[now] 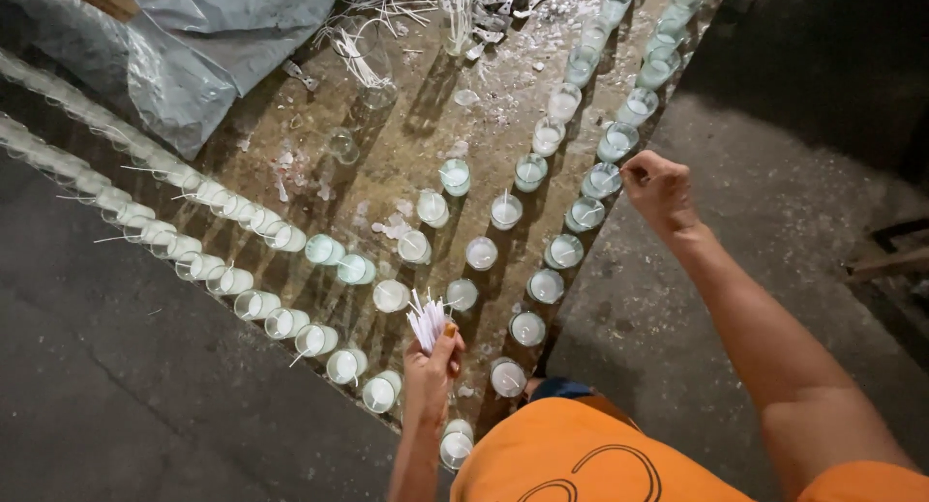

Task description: Placing individual candle wicks into a large grid of glass jars arranged on a production table.

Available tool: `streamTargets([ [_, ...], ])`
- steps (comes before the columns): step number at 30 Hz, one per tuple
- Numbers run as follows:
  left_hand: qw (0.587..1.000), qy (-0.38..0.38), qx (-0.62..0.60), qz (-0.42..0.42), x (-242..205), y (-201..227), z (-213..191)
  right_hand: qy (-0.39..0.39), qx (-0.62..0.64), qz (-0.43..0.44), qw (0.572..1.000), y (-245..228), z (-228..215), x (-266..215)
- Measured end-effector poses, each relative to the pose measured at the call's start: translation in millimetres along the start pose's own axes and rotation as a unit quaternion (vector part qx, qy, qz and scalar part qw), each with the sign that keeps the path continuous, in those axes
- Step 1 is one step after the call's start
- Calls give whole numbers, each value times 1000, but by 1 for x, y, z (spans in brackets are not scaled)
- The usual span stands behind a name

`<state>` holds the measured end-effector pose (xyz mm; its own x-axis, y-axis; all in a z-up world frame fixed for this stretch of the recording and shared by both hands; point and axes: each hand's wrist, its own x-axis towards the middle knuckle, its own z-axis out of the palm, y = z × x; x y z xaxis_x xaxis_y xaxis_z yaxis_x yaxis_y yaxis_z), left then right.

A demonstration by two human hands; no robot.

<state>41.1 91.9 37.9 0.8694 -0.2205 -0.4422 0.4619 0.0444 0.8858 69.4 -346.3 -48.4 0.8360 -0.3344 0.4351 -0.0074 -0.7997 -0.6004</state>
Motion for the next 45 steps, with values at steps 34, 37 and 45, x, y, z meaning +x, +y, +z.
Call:
streamTargets([
  [34,999,-30,2,-40,8,9,27,-80,291,154,941,-138,-31,54],
  [37,998,-12,46,-31,10,8,22,28,62,56,996,-69,11,88],
  [45,996,66,9,-58,16,0,17,-2,-40,-55,998,6,84,110],
])
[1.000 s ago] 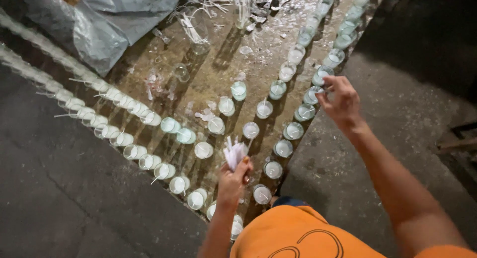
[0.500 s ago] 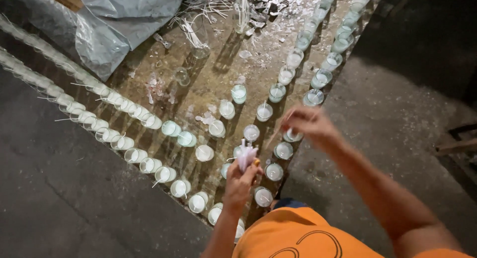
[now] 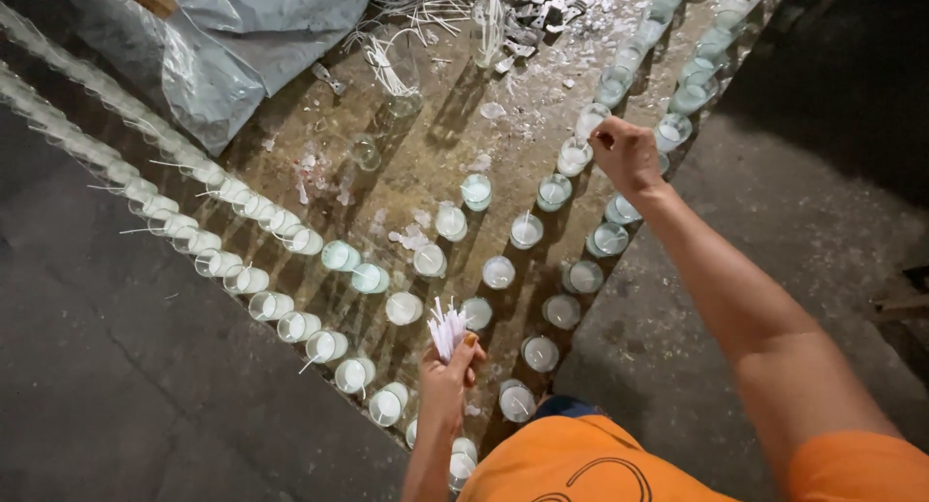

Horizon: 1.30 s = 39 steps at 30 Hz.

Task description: Placing individual candle wicks into a large grid of glass jars arranged on a production table.

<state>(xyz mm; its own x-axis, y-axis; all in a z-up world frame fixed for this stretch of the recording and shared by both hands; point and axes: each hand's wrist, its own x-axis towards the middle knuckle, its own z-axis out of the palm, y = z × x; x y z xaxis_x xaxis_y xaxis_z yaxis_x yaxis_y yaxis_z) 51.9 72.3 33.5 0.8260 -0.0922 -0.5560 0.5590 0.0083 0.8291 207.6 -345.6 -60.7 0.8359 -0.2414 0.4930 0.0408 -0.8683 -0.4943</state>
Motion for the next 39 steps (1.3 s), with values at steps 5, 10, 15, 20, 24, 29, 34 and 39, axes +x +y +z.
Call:
streamTargets([
  [5,1000,2,21,8,-2,10,3,-22,22,13,999,3,14,-1],
  [10,1000,-1,22,7,1,9,3,-5,-39,-20,999,13,39,-3],
  [15,999,-24,33,32,-4,17,4,-91,-95,84,988,5,37,1],
  [20,1000,3,-23,-12,-6,23,11,-74,212,23,974,-117,-45,-12],
  [24,996,-63,5,63,-7,15,14,-417,341,196,820,-250,-116,-58],
  [29,989,-95,33,112,-27,29,24,-367,549,185,728,-261,-84,-114],
  [34,988,-92,8,121,-31,13,19,-310,574,185,735,-276,-104,-119],
  [39,990,-85,30,108,-24,-13,9,-294,398,49,868,-273,-120,-128],
])
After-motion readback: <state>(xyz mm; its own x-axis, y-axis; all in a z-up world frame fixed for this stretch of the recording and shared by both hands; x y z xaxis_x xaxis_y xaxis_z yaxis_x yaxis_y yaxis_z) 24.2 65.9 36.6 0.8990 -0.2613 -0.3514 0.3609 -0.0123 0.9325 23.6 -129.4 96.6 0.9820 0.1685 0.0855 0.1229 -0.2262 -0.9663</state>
